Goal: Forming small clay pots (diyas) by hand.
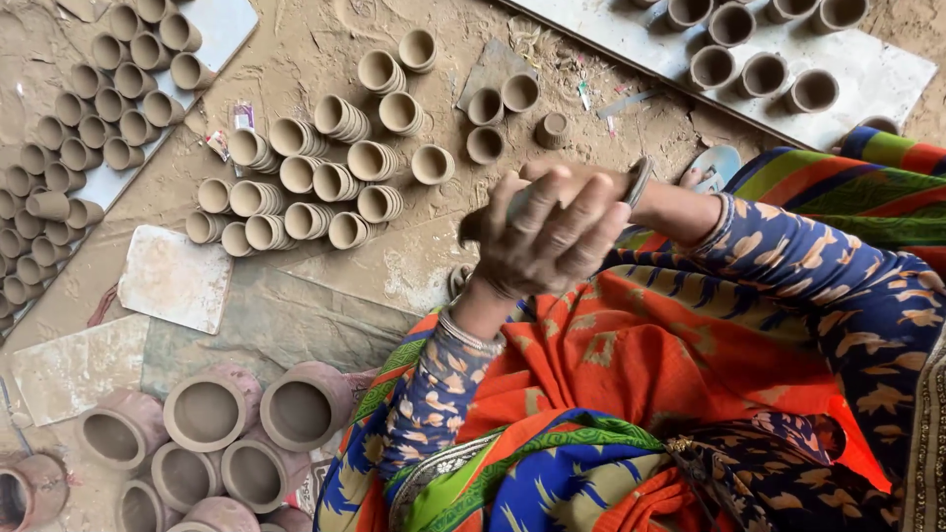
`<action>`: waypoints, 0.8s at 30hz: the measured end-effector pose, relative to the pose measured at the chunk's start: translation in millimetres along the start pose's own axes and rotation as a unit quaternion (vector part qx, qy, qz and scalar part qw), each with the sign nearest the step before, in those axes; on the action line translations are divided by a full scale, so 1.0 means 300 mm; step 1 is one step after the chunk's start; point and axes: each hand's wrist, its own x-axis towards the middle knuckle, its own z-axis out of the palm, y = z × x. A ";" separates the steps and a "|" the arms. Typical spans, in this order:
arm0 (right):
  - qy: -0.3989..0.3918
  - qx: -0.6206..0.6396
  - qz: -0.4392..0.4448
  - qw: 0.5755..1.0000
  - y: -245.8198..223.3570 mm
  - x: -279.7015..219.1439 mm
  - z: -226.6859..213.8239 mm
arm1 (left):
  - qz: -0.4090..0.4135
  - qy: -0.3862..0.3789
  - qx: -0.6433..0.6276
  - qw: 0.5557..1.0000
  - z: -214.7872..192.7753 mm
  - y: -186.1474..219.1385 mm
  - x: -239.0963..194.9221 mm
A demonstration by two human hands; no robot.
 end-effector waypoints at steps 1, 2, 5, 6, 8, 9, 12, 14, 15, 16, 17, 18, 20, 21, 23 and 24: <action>0.000 0.001 0.002 1.000 0.001 0.001 0.000 | -0.002 -0.001 0.001 1.000 0.003 0.009 -0.004; -0.029 -0.020 0.006 0.999 0.001 0.003 0.000 | 0.055 -0.006 0.039 0.998 0.007 0.019 -0.008; -0.024 -0.022 0.013 0.999 0.003 0.010 -0.008 | 0.174 -0.019 0.112 0.978 0.016 0.039 0.001; 0.006 0.001 0.017 1.000 0.002 0.011 -0.012 | 0.230 -0.024 0.148 0.961 0.019 0.046 0.003; 0.045 0.010 0.026 0.999 0.006 -0.018 -0.009 | 0.153 -0.026 0.066 0.986 0.019 0.002 0.002; 0.086 0.013 0.018 0.996 0.012 -0.012 -0.011 | 0.089 -0.021 -0.014 0.996 0.015 -0.020 0.015; 0.085 -0.068 -0.060 0.992 0.049 0.002 -0.019 | -0.068 -0.002 -0.172 0.983 0.010 -0.037 0.063; 0.059 -0.049 -0.052 0.996 0.031 0.009 -0.014 | -0.069 0.012 -0.124 0.990 -0.002 -0.027 0.064; 0.040 -0.031 -0.034 0.998 0.022 0.006 -0.008 | -0.076 0.015 -0.076 0.994 -0.008 -0.024 0.063; 0.037 -0.029 -0.036 0.998 0.041 0.009 -0.010 | -0.076 0.019 -0.075 0.994 -0.009 0.001 0.037; 0.006 0.051 -0.053 0.997 0.066 0.020 -0.022 | 0.052 -0.009 0.030 0.998 -0.004 0.025 0.025; -0.025 0.132 -0.069 0.989 0.090 0.029 -0.036 | 0.178 -0.038 0.135 0.974 0.003 0.051 0.012; -0.042 0.213 -0.101 0.971 0.167 0.005 0.028 | 0.351 -0.074 0.235 0.903 -0.006 0.047 0.053; -0.058 0.296 -0.131 0.944 0.201 -0.014 0.068 | 0.505 -0.108 0.328 0.791 -0.014 0.044 0.066; -0.057 0.235 -0.082 0.967 0.131 -0.015 0.055 | 0.529 -0.120 0.341 0.768 -0.041 0.042 0.065; -0.058 0.174 -0.035 0.982 0.097 -0.010 0.049 | 0.551 -0.130 0.354 0.744 -0.057 0.042 0.067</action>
